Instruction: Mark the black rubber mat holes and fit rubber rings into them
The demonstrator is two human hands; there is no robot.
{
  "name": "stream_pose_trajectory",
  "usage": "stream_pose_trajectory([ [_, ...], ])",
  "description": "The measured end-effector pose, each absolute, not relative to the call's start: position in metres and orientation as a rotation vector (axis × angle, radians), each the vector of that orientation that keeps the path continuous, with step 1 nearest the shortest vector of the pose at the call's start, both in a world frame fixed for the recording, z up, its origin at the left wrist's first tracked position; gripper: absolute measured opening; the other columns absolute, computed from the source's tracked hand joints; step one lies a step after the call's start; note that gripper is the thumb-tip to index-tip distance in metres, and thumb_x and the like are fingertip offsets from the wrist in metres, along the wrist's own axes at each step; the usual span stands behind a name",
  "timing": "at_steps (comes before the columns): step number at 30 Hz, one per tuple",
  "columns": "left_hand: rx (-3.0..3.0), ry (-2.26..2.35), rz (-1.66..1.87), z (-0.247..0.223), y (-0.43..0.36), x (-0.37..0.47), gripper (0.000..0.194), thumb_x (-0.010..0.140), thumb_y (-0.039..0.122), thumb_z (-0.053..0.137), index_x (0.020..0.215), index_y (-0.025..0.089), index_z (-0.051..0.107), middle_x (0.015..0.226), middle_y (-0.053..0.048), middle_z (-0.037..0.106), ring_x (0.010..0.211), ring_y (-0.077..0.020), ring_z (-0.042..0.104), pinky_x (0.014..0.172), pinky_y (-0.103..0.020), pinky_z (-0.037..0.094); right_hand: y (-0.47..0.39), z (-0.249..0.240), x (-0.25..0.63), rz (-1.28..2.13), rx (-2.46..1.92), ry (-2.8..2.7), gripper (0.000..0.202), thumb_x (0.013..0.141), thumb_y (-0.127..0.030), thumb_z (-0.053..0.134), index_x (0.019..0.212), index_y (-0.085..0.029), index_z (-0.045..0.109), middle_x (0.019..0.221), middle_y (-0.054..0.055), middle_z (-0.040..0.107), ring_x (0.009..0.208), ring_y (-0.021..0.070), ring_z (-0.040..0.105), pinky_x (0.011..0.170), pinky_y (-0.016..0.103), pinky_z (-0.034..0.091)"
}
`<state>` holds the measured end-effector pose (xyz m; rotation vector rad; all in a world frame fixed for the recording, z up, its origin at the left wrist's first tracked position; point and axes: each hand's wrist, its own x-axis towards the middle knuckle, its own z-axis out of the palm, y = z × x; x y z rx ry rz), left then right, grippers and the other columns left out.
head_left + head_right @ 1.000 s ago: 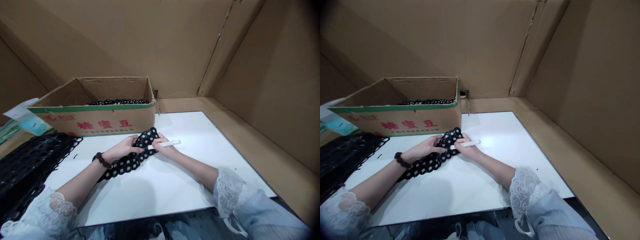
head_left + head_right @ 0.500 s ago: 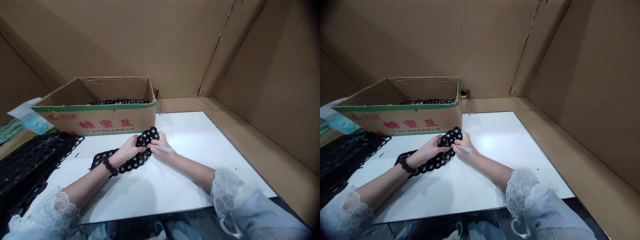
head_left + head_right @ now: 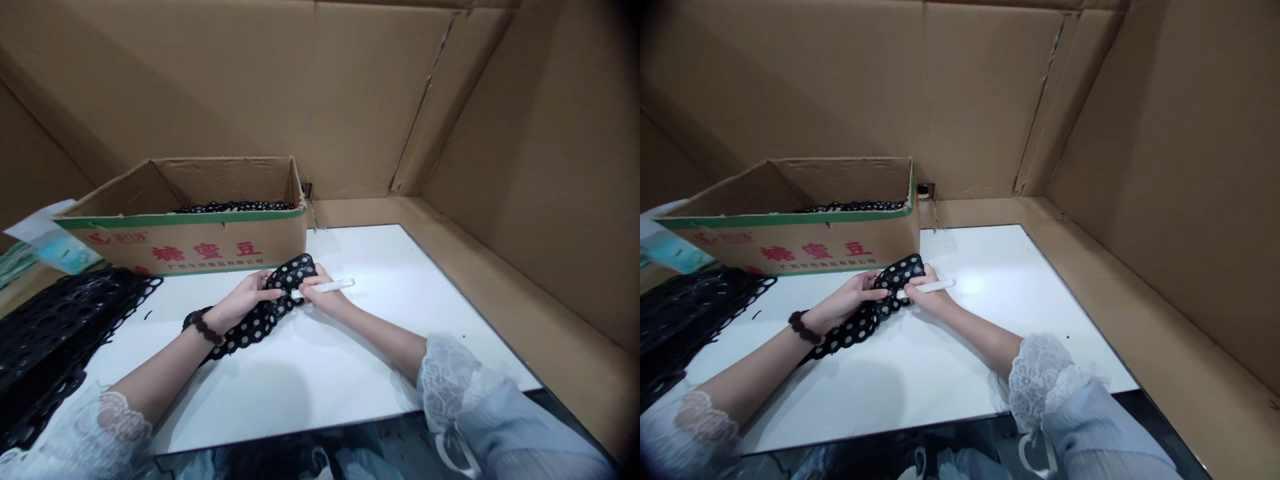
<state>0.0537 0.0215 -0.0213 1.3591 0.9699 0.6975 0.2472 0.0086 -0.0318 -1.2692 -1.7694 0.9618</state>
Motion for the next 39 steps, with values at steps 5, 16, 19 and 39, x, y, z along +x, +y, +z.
stream_pose_trajectory([
  [5,1.541,1.037,0.674,-0.020,0.021,0.053,0.047,0.069,0.041,0.064,0.106,0.015,0.048,0.102,-0.007,0.060,0.097,-0.0239,0.055,0.084,-0.035,0.041,0.010,-0.033,0.249,0.934,-1.296,-1.776,0.027,0.072,-0.020,0.048,0.045,-0.017,0.051,0.086,0.003,0.040,0.091,0.0180,0.046,0.088,0.033,0.036],
  [16,2.149,1.250,0.332,-0.013,0.014,0.062,0.032,0.066,0.043,0.059,0.084,0.016,0.056,0.077,-0.002,0.059,0.076,-0.0223,0.055,0.063,-0.027,0.038,0.003,-0.027,0.254,0.861,-1.186,-1.882,0.030,0.077,-0.023,0.047,0.048,-0.016,0.053,0.082,0.003,0.043,0.093,0.0194,0.044,0.085,0.033,0.036],
  [19,2.051,1.193,0.335,-0.010,0.013,0.061,0.021,0.068,0.036,0.056,0.073,0.016,0.056,0.071,0.001,0.056,0.067,-0.0169,0.052,0.058,-0.024,0.036,0.002,-0.027,0.256,0.917,-1.084,-1.954,0.028,0.078,-0.025,0.048,0.053,-0.016,0.055,0.084,0.003,0.046,0.086,0.0166,0.048,0.080,0.029,0.037],
  [39,1.466,1.191,0.318,0.001,0.010,0.055,0.029,0.065,0.039,0.066,0.077,0.013,0.060,0.068,0.000,0.060,0.058,-0.0125,0.050,0.054,-0.022,0.033,0.004,-0.020,0.260,0.929,-1.005,-1.976,0.026,0.078,-0.024,0.050,0.053,-0.015,0.051,0.076,0.001,0.042,0.076,0.0137,0.046,0.070,0.026,0.036],
])
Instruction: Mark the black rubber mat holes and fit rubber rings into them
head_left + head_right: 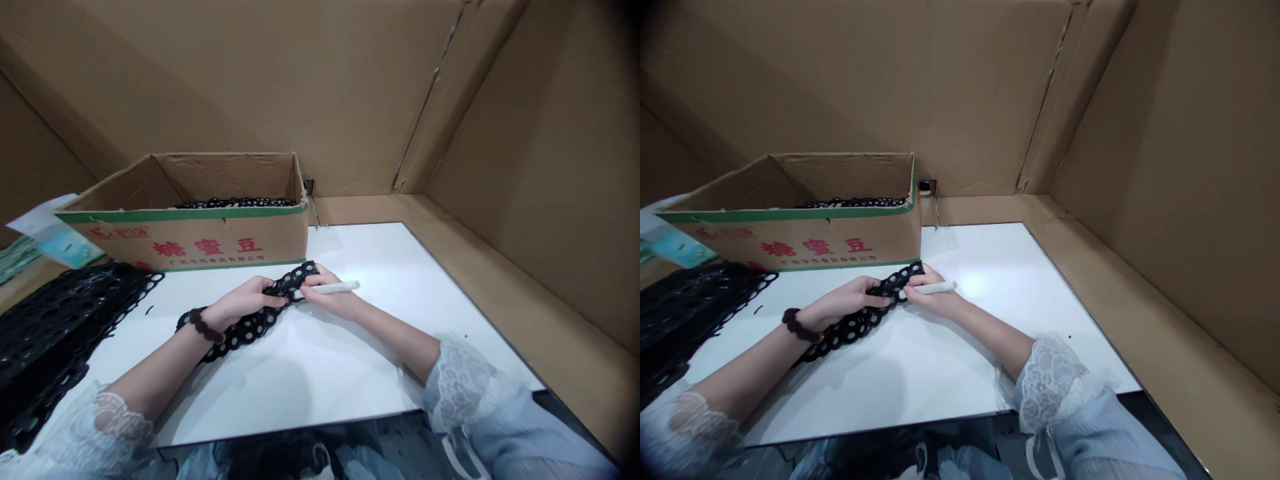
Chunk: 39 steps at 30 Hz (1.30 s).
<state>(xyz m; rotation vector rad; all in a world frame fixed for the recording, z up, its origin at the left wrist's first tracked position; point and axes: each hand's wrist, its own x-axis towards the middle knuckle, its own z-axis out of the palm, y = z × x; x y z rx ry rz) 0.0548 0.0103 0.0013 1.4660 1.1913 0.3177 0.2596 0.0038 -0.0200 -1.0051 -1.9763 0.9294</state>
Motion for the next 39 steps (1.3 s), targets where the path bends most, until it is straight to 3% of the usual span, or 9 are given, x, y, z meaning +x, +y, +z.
stream_pose_trajectory([
  [7,1.373,1.135,0.348,-0.001,0.012,0.053,0.029,0.065,0.039,0.068,0.076,0.014,0.060,0.071,-0.001,0.063,0.060,-0.0134,0.053,0.055,-0.022,0.036,0.004,-0.033,0.257,1.028,-1.071,-1.913,0.023,0.074,-0.028,0.056,0.055,-0.015,0.059,0.086,0.003,0.050,0.078,0.0140,0.050,0.069,0.025,0.038],
  [12,1.345,1.130,0.331,-0.003,0.015,0.051,0.027,0.064,0.038,0.069,0.073,0.014,0.059,0.068,0.000,0.063,0.058,-0.0128,0.053,0.053,-0.022,0.036,0.007,-0.033,0.259,1.299,-1.197,-1.791,0.029,0.078,-0.034,0.049,0.057,-0.015,0.057,0.057,-0.001,0.049,0.052,0.0095,0.044,0.051,0.022,0.033],
  [16,1.324,1.132,0.346,-0.004,0.015,0.051,0.026,0.064,0.037,0.069,0.071,0.014,0.058,0.068,0.000,0.062,0.057,-0.0125,0.053,0.053,-0.021,0.037,0.007,-0.031,0.258,1.328,-1.211,-1.762,0.027,0.077,-0.033,0.049,0.058,-0.015,0.056,0.053,-0.002,0.049,0.050,0.0083,0.043,0.047,0.020,0.031],
  [24,1.333,1.139,0.371,0.001,0.009,0.054,0.028,0.064,0.038,0.068,0.072,0.014,0.057,0.068,-0.001,0.060,0.059,-0.0133,0.053,0.053,-0.023,0.036,0.001,-0.030,0.254,1.103,-1.166,-1.845,0.028,0.078,-0.030,0.047,0.055,-0.016,0.053,0.062,-0.001,0.047,0.060,0.0103,0.045,0.055,0.022,0.034],
  [29,1.391,1.247,0.440,0.003,0.003,0.061,0.029,0.062,0.039,0.067,0.072,0.014,0.057,0.068,-0.001,0.061,0.061,-0.0153,0.054,0.055,-0.024,0.037,0.002,-0.041,0.243,0.750,-1.084,-1.993,0.027,0.079,-0.027,0.047,0.054,-0.018,0.042,0.069,0.001,0.042,0.073,0.0145,0.043,0.067,0.027,0.036],
  [34,1.443,1.283,0.537,0.002,-0.005,0.067,0.030,0.066,0.041,0.064,0.075,0.013,0.056,0.069,0.001,0.059,0.061,-0.0144,0.053,0.054,-0.023,0.035,0.004,-0.049,0.235,0.433,-1.141,-2.097,0.025,0.083,-0.027,0.042,0.060,-0.019,0.043,0.077,0.004,0.044,0.083,0.0188,0.039,0.075,0.032,0.036],
  [39,1.480,1.136,0.478,0.002,-0.005,0.066,0.035,0.069,0.043,0.061,0.086,0.013,0.058,0.084,-0.003,0.062,0.075,-0.0183,0.055,0.065,-0.026,0.040,0.007,-0.046,0.238,0.464,-1.203,-2.043,0.028,0.082,-0.026,0.044,0.056,-0.018,0.044,0.069,0.002,0.045,0.081,0.0181,0.041,0.075,0.031,0.035],
])
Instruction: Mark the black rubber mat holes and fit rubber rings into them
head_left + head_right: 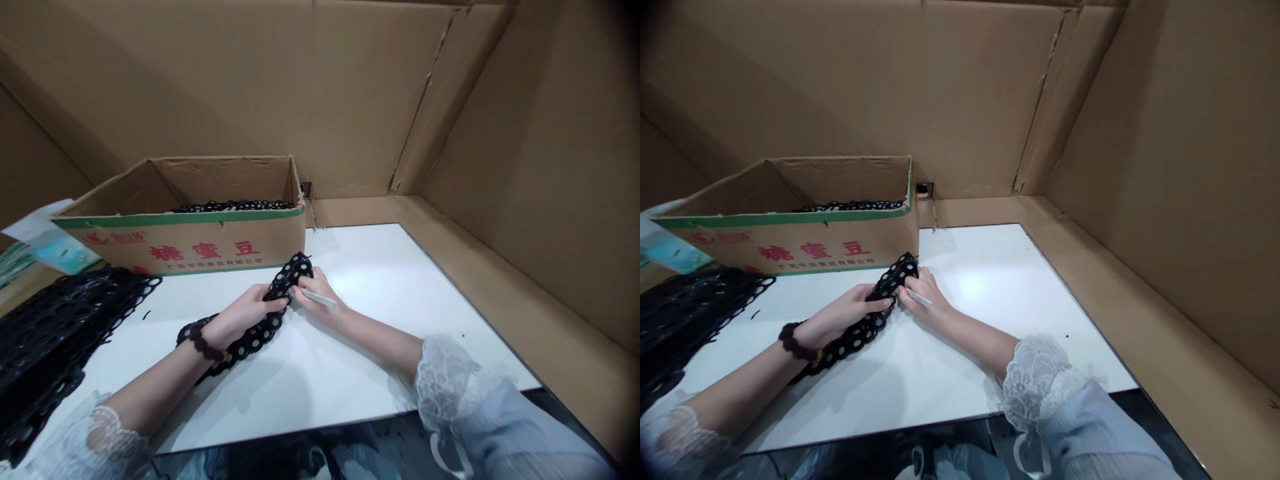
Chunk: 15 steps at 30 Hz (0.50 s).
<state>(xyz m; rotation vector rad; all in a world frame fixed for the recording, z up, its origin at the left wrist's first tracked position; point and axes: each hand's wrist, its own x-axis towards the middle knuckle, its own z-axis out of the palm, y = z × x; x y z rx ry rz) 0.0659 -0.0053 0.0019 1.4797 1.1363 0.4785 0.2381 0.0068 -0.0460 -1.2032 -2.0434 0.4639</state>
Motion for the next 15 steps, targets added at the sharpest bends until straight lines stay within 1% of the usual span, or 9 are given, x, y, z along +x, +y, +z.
stream_pose_trajectory([
  [3,1.514,1.075,0.395,0.002,0.002,0.060,0.037,0.071,0.044,0.059,0.093,0.014,0.058,0.093,-0.004,0.063,0.086,-0.0218,0.055,0.073,-0.028,0.041,0.008,-0.040,0.244,0.673,-1.215,-1.949,0.031,0.080,-0.027,0.047,0.050,-0.017,0.047,0.064,0.001,0.047,0.076,0.0158,0.045,0.069,0.026,0.036],
  [7,1.605,1.070,0.303,0.003,0.011,0.053,0.039,0.071,0.045,0.058,0.096,0.015,0.060,0.096,-0.004,0.064,0.091,-0.0257,0.055,0.077,-0.031,0.041,0.011,-0.031,0.254,1.013,-1.169,-1.810,0.032,0.079,-0.031,0.048,0.052,-0.015,0.056,0.068,0.001,0.050,0.063,0.0113,0.048,0.058,0.023,0.036],
  [9,1.730,1.060,0.288,0.004,0.012,0.053,0.038,0.071,0.044,0.058,0.095,0.016,0.061,0.097,-0.003,0.064,0.091,-0.0259,0.055,0.079,-0.031,0.040,0.012,-0.028,0.258,1.057,-1.122,-1.734,0.034,0.080,-0.034,0.047,0.055,-0.015,0.059,0.067,0.001,0.052,0.062,0.0111,0.048,0.056,0.023,0.036],
  [11,1.847,1.073,0.318,0.001,0.011,0.056,0.040,0.069,0.045,0.060,0.096,0.016,0.060,0.100,-0.004,0.063,0.091,-0.0262,0.055,0.080,-0.031,0.039,0.012,-0.027,0.260,1.071,-1.115,-1.652,0.035,0.081,-0.038,0.047,0.056,-0.015,0.058,0.061,0.000,0.052,0.059,0.0113,0.048,0.055,0.022,0.035],
  [13,1.909,1.136,0.404,-0.004,0.009,0.060,0.047,0.067,0.048,0.062,0.100,0.016,0.058,0.102,-0.006,0.062,0.092,-0.0270,0.054,0.081,-0.032,0.040,0.011,-0.028,0.260,1.076,-1.158,-1.582,0.036,0.081,-0.040,0.048,0.056,-0.016,0.056,0.055,-0.001,0.052,0.056,0.0116,0.047,0.053,0.022,0.035],
  [15,1.918,1.204,0.514,-0.010,0.007,0.064,0.049,0.068,0.051,0.060,0.101,0.015,0.054,0.102,-0.007,0.060,0.094,-0.0270,0.053,0.082,-0.033,0.040,0.009,-0.029,0.259,1.066,-1.202,-1.537,0.036,0.080,-0.041,0.049,0.055,-0.016,0.054,0.054,-0.001,0.052,0.054,0.0115,0.047,0.052,0.023,0.035],
])
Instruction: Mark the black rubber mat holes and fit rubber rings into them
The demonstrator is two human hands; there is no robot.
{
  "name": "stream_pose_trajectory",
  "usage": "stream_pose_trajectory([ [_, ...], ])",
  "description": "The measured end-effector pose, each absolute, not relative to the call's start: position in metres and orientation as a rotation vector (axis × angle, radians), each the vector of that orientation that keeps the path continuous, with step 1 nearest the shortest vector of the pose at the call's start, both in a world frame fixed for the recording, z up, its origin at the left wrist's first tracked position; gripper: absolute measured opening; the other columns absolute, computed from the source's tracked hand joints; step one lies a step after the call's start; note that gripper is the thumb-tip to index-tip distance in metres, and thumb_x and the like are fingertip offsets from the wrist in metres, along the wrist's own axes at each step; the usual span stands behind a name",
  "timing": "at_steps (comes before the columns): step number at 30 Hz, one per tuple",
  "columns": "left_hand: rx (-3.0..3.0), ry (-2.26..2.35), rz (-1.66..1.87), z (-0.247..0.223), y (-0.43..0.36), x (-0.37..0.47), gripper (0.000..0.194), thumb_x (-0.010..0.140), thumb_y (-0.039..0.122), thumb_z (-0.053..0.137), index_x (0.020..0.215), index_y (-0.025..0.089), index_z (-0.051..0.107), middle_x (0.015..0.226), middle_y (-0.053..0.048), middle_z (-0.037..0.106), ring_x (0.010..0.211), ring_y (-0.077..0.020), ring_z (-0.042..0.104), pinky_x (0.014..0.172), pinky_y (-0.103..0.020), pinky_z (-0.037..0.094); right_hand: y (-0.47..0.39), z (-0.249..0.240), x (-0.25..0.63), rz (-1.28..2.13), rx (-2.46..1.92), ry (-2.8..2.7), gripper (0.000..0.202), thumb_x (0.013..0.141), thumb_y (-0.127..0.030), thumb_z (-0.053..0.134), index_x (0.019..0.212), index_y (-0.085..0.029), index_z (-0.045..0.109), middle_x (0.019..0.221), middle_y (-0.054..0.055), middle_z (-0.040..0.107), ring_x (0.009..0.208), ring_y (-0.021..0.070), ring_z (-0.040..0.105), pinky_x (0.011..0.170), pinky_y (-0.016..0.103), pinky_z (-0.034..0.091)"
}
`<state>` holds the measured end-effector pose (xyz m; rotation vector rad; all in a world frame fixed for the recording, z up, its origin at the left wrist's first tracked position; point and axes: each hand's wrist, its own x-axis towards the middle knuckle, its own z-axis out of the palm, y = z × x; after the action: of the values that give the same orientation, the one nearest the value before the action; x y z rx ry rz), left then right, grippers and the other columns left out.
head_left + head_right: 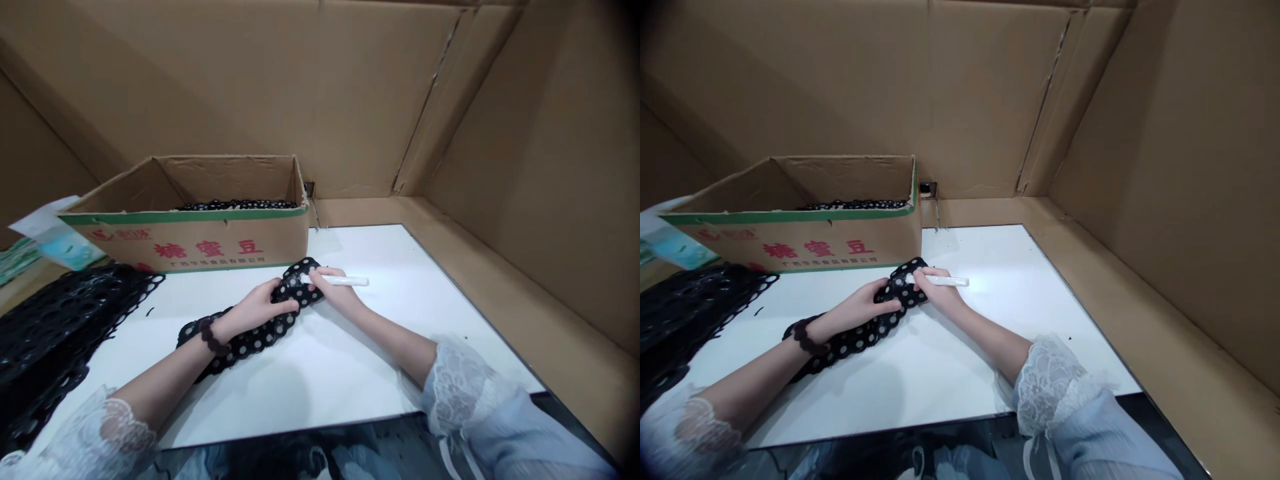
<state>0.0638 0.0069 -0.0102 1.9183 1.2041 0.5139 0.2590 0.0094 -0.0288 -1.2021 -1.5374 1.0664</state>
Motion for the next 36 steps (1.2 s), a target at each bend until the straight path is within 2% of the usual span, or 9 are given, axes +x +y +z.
stream_pose_trajectory([
  [8,1.853,1.113,0.671,-0.012,0.009,0.062,0.037,0.076,0.048,0.054,0.094,0.016,0.050,0.093,-0.005,0.057,0.090,-0.0215,0.053,0.081,-0.031,0.041,0.003,-0.025,0.260,1.010,-1.195,-1.576,0.034,0.082,-0.037,0.047,0.057,-0.016,0.055,0.060,-0.001,0.053,0.059,0.0115,0.048,0.058,0.023,0.036],
  [11,1.911,1.104,0.666,-0.013,0.007,0.063,0.035,0.079,0.046,0.050,0.097,0.017,0.050,0.097,-0.005,0.057,0.091,-0.0216,0.052,0.082,-0.032,0.040,0.002,-0.024,0.261,0.894,-1.145,-1.671,0.033,0.082,-0.033,0.046,0.056,-0.016,0.056,0.066,-0.001,0.051,0.068,0.0128,0.049,0.066,0.024,0.037],
  [14,2.142,1.213,0.658,-0.019,0.003,0.066,0.033,0.081,0.045,0.046,0.097,0.017,0.051,0.098,-0.008,0.056,0.095,-0.0245,0.050,0.087,-0.036,0.037,0.004,-0.023,0.261,0.843,-1.120,-1.729,0.036,0.083,-0.032,0.046,0.052,-0.017,0.054,0.062,-0.001,0.047,0.073,0.0142,0.048,0.070,0.026,0.036],
  [17,2.307,1.315,0.698,-0.023,0.001,0.066,0.040,0.079,0.046,0.049,0.107,0.018,0.048,0.105,-0.010,0.054,0.105,-0.0278,0.045,0.095,-0.041,0.030,0.005,-0.022,0.262,0.863,-1.119,-1.724,0.036,0.084,-0.033,0.045,0.054,-0.017,0.054,0.060,-0.001,0.048,0.070,0.0139,0.048,0.069,0.026,0.036],
  [20,2.147,1.261,0.761,-0.021,0.001,0.065,0.050,0.079,0.046,0.050,0.120,0.019,0.041,0.112,-0.009,0.053,0.107,-0.0247,0.047,0.095,-0.036,0.032,0.004,-0.021,0.264,0.854,-1.092,-1.706,0.035,0.085,-0.034,0.044,0.057,-0.016,0.054,0.064,-0.001,0.050,0.067,0.0125,0.049,0.066,0.025,0.035],
  [24,1.978,1.146,0.798,-0.013,0.003,0.064,0.032,0.087,0.041,0.038,0.105,0.018,0.051,0.106,-0.006,0.057,0.100,-0.0203,0.050,0.090,-0.029,0.036,0.002,-0.020,0.264,0.817,-1.106,-1.743,0.034,0.084,-0.032,0.045,0.056,-0.016,0.054,0.069,-0.001,0.048,0.068,0.0117,0.049,0.065,0.024,0.035],
  [27,1.989,1.127,0.801,-0.010,0.003,0.066,0.026,0.086,0.039,0.040,0.094,0.018,0.052,0.094,-0.003,0.058,0.090,-0.0189,0.052,0.083,-0.027,0.038,0.000,-0.021,0.262,0.806,-1.110,-1.781,0.032,0.084,-0.031,0.046,0.056,-0.016,0.052,0.068,-0.001,0.045,0.066,0.0115,0.048,0.063,0.024,0.035],
  [32,1.981,1.147,0.750,-0.009,0.001,0.068,0.028,0.086,0.043,0.040,0.079,0.017,0.049,0.078,0.001,0.054,0.075,-0.0154,0.049,0.070,-0.024,0.038,-0.003,-0.022,0.257,0.799,-1.067,-1.803,0.034,0.085,-0.033,0.044,0.054,-0.017,0.047,0.067,0.000,0.046,0.064,0.0122,0.046,0.062,0.026,0.035],
  [36,2.007,1.101,0.649,-0.006,0.002,0.066,0.031,0.088,0.043,0.036,0.078,0.017,0.051,0.081,0.001,0.056,0.077,-0.0156,0.049,0.071,-0.024,0.037,-0.007,-0.021,0.254,0.804,-1.061,-1.817,0.034,0.086,-0.031,0.040,0.055,-0.018,0.044,0.064,0.000,0.043,0.063,0.0122,0.044,0.060,0.026,0.034],
])
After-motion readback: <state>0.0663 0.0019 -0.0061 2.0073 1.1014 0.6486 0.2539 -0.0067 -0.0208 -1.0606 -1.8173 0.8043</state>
